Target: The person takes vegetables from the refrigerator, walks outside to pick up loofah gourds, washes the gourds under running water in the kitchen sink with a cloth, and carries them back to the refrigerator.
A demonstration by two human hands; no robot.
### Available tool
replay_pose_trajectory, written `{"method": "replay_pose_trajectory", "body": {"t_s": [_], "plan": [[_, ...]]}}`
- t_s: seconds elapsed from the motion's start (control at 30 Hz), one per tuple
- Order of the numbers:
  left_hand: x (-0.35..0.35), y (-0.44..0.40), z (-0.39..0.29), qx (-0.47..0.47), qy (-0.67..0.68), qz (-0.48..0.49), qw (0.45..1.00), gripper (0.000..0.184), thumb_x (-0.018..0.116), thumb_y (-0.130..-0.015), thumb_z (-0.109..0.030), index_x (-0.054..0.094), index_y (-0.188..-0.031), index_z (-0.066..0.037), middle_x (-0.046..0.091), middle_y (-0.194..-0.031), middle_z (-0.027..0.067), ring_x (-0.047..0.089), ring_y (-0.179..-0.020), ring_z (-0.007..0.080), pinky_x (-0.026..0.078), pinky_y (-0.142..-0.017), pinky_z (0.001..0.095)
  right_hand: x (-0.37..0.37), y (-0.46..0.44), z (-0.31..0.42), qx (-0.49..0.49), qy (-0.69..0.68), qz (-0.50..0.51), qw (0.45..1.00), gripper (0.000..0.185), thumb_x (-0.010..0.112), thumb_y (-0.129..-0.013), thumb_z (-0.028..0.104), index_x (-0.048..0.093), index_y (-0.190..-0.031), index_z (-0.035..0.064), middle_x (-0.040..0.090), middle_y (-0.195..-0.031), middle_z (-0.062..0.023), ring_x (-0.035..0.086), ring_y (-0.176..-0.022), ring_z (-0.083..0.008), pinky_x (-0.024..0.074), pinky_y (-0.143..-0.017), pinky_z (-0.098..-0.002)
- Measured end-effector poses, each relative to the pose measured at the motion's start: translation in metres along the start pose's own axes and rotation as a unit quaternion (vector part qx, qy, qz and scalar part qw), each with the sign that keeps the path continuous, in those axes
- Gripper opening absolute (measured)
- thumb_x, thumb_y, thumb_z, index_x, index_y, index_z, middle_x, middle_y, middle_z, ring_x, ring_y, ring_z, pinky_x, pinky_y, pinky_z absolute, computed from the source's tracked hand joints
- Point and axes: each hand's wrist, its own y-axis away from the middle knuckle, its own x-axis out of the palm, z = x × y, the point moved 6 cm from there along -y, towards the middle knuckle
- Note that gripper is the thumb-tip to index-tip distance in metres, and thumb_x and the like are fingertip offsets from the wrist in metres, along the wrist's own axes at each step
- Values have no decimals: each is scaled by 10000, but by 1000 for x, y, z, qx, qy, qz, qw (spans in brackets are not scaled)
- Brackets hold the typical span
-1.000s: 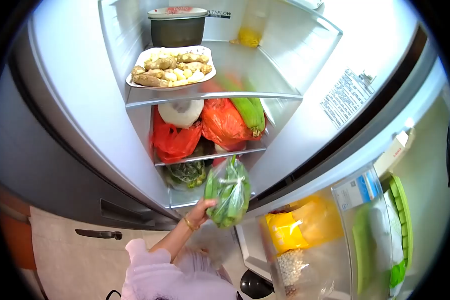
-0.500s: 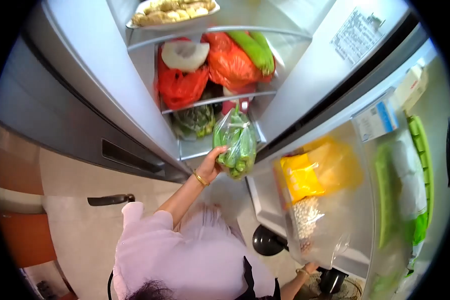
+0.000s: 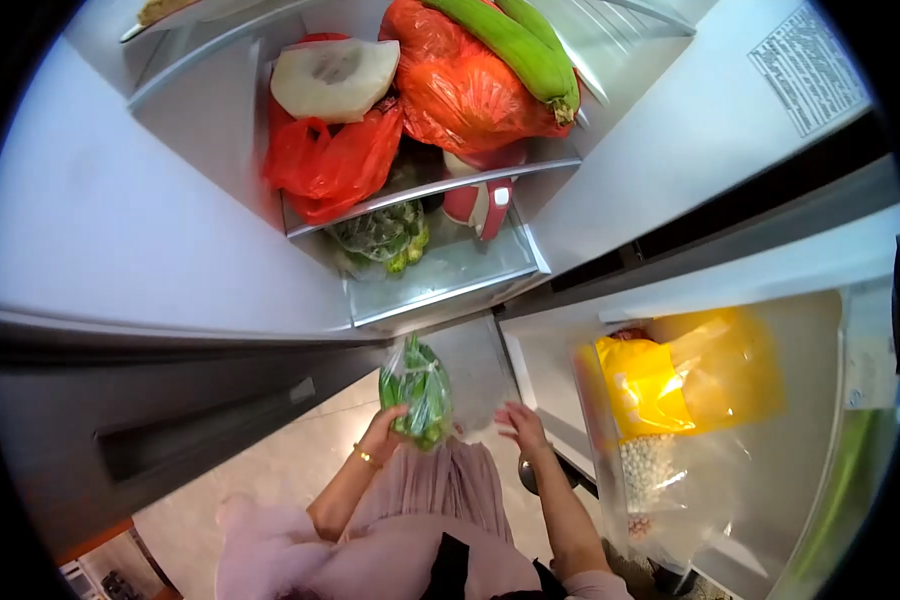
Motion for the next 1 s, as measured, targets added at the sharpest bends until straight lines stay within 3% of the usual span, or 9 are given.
{"method": "replay_pose_trajectory", "body": {"t_s": [0.13, 0.33, 0.4, 0.5, 0.53, 0.67, 0.73, 0.83, 1.0], "plan": [[-32, -2, 20, -3, 21, -39, 999, 386, 497, -772, -181, 438, -1114, -13, 538, -1034, 86, 520, -941, 200, 408, -849, 346, 57, -104, 75, -32, -20, -2, 999, 394, 460, -840, 195, 356, -1204, 86, 500, -1110, -47, 496, -986, -157, 475, -684, -285], [-58, 2, 27, 93, 68, -41, 992, 460, 502, -738, -159, 397, -1158, -1, 496, -1108, 99, 477, -1017, 223, 362, -903, 355, 108, -207, 104, -31, -174, -25, 984, 284, 459, -768, 34, 433, -1048, 76, 485, -918, -21, 492, -778, -140, 481, -663, -305], [-64, 9, 25, 110, 64, -44, 991, 473, 503, -732, -159, 390, -1163, 0, 492, -1114, 101, 475, -1020, 226, 361, -904, 358, 113, -241, 93, -25, -303, 14, 953, 276, 427, -686, -31, 465, -935, 83, 469, -831, -24, 475, -717, -145, 473, -633, -323], [-59, 20, 21, 133, 68, -57, 987, 509, 511, -710, -154, 375, -1174, 5, 483, -1123, 101, 476, -1021, 229, 365, -900, 355, 114, -227, 98, -18, -331, -3, 943, 281, 418, -626, -41, 484, -867, 87, 488, -788, -29, 484, -684, -157, 459, -621, -331], [-60, 24, 22, 133, 84, -58, 986, 528, 526, -703, -158, 367, -1177, 10, 478, -1126, 97, 473, -1018, 218, 371, -887, 340, 118, -235, 95, -59, -359, 65, 929, 225, 441, -622, -12, 489, -815, 92, 499, -742, -20, 494, -662, -157, 454, -641, -348], [-78, 37, 38, 129, 94, -84, 984, 536, 533, -699, -171, 368, -1172, 20, 489, -1104, 94, 486, -991, 204, 388, -859, 322, 118, -235, 78, -54, -403, 39, 913, 123, 475, -629, 26, 496, -735, 85, 515, -644, -24, 511, -579, -157, 468, -637, -327], [-75, 42, 33, 139, 96, -97, 981, 526, 530, -703, -171, 375, -1167, 20, 495, -1094, 93, 491, -983, 203, 392, -854, 321, 107, -228, 65, -14, -398, -35, 916, 103, 476, -628, 27, 417, -622, 111, 457, -651, -27, 448, -578, -163, 428, -639, -344], [-71, 42, 32, 137, 103, -90, 981, 506, 531, -712, -178, 389, -1159, 13, 503, -1083, 92, 496, -975, 201, 393, -849, 322, 94, -199, 45, -10, -425, 2, 905, 109, 497, -636, 43, 414, -591, 95, 463, -615, -43, 449, -535, -164, 441, -580, -306], [-62, 27, 34, 114, 110, -65, 985, 480, 527, -727, -196, 404, -1146, 3, 505, -1088, 82, 494, -976, 196, 386, -855, 327, 68, -169, 1, 25, -397, -47, 916, 85, 505, -638, 37, 427, -625, 67, 468, -591, -45, 460, -518, -170, 446, -542, -293]]}}
